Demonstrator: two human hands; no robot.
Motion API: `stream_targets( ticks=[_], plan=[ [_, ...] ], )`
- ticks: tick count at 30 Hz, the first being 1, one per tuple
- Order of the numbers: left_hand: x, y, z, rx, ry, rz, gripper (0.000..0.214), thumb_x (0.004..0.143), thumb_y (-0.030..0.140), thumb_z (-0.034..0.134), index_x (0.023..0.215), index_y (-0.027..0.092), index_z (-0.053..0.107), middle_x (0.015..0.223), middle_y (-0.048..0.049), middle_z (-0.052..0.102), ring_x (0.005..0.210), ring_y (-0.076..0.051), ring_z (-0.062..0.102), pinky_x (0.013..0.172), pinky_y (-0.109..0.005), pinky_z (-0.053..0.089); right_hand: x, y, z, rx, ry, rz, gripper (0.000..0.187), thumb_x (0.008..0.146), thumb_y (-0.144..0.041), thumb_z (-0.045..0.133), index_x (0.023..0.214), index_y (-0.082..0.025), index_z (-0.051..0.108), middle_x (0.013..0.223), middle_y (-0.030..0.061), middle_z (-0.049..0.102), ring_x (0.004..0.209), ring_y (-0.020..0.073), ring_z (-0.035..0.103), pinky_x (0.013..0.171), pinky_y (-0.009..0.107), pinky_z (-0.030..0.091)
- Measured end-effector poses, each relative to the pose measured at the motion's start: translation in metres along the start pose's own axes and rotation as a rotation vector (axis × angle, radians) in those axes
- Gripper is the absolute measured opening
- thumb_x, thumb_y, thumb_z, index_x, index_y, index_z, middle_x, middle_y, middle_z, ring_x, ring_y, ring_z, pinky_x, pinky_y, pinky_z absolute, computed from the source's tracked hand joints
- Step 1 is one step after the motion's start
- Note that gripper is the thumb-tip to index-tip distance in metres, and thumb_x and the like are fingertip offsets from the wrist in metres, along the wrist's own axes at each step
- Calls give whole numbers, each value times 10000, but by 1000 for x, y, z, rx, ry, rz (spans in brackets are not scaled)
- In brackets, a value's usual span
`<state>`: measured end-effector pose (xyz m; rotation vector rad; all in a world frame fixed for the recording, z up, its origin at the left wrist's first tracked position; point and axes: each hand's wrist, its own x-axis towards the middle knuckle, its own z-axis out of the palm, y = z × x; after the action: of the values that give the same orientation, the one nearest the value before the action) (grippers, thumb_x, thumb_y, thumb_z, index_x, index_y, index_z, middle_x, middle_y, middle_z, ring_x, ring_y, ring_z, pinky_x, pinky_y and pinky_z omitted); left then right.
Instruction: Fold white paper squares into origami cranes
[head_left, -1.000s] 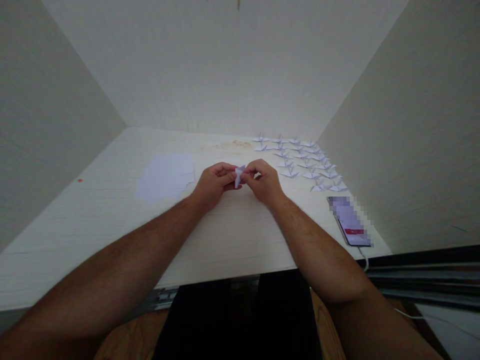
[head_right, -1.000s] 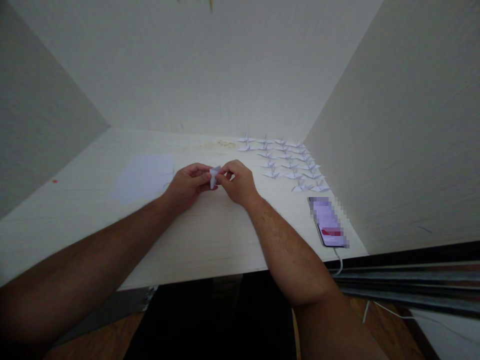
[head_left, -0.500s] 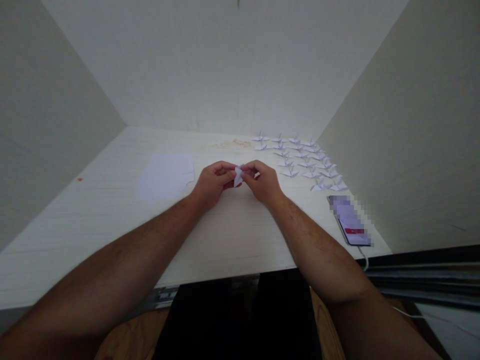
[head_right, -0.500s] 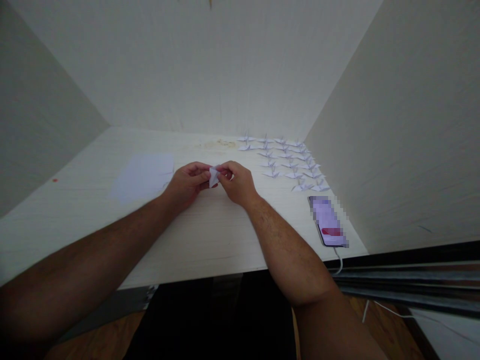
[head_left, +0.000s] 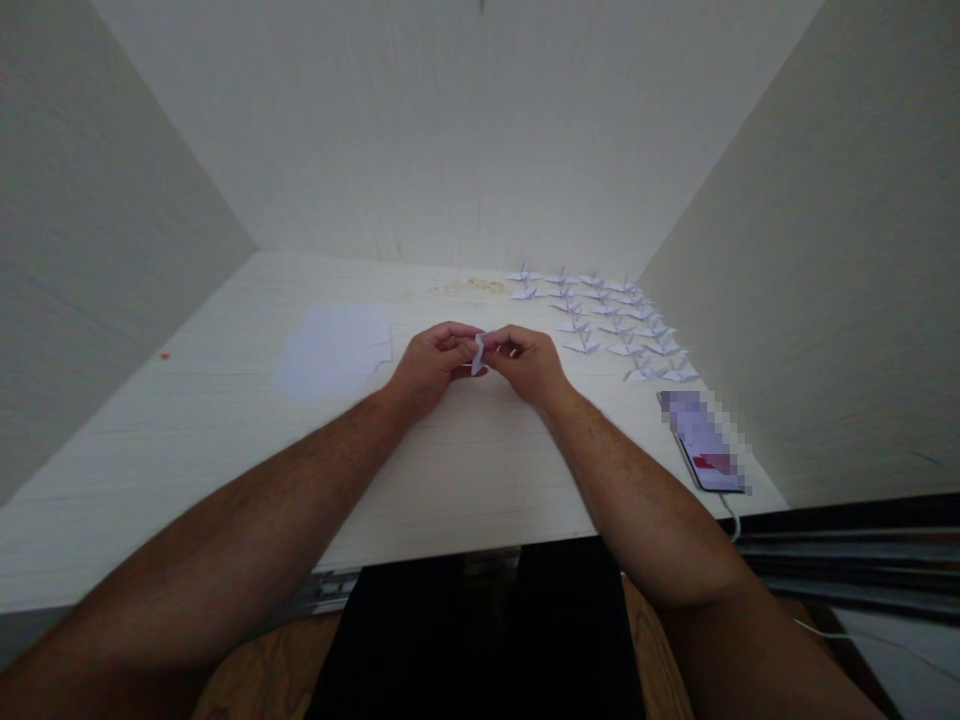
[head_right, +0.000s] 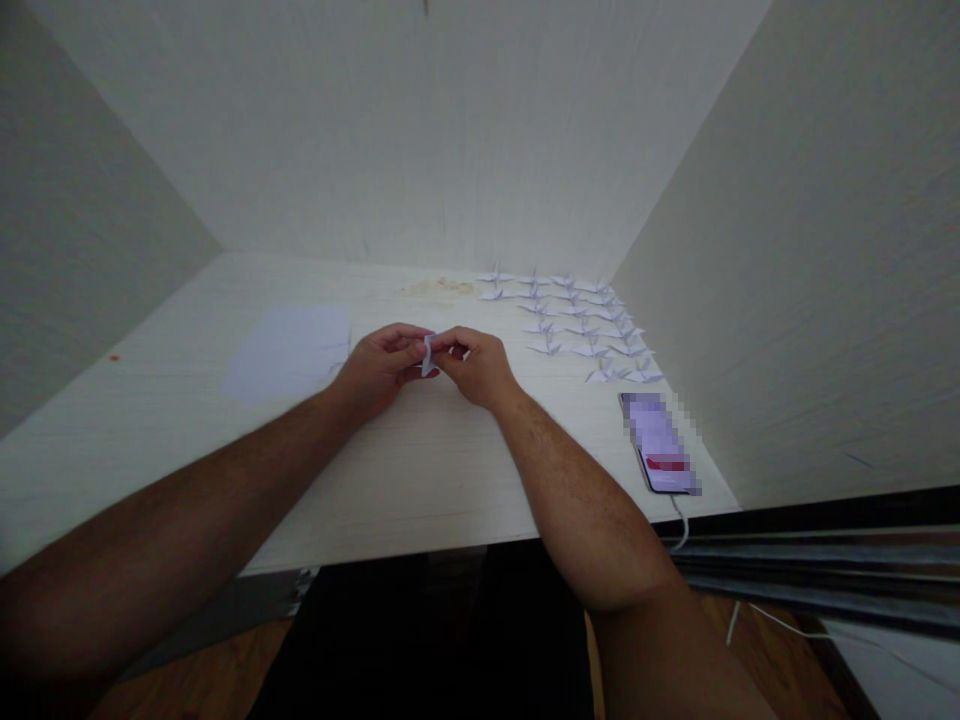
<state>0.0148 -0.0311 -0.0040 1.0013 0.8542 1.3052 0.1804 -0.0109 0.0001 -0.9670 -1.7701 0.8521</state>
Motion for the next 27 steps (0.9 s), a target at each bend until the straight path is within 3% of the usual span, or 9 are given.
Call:
stream_targets(
  ticks=[4,10,17,27],
  plan=[
    [1,-3,-1,-26,-18,-4,330,622,309,889,865,146,735,833,-58,735,742,-163,691,726,-351,591,0,3,2,127,-46,79,135,736,-317,739,818,-212,714,690,-2,688,605,123,590,601,276,490],
    [-3,-2,-1,19,-43,-13,381,610,305,901,928,141,768,931,-91,763,824,-190,715,796,-374,598,0,5,2,193,-5,113,200,683,-350,792,782,-197,711,663,-3,683,586,122,597,585,272,494],
    [-2,-3,-6,136,-118,26,487,602,302,904,1044,161,756,1054,-105,763,880,-215,728,842,-406,606,2,7,1,167,21,152,187,680,-342,770,776,-191,715,681,-4,690,619,121,600,629,277,502],
    [-1,-5,-7,180,-97,33,459,634,334,887,1043,168,758,1063,-102,764,897,-221,734,864,-423,615,2,5,1,185,10,155,165,675,-324,765,765,-196,712,706,4,718,633,131,625,648,294,522]
  ],
)
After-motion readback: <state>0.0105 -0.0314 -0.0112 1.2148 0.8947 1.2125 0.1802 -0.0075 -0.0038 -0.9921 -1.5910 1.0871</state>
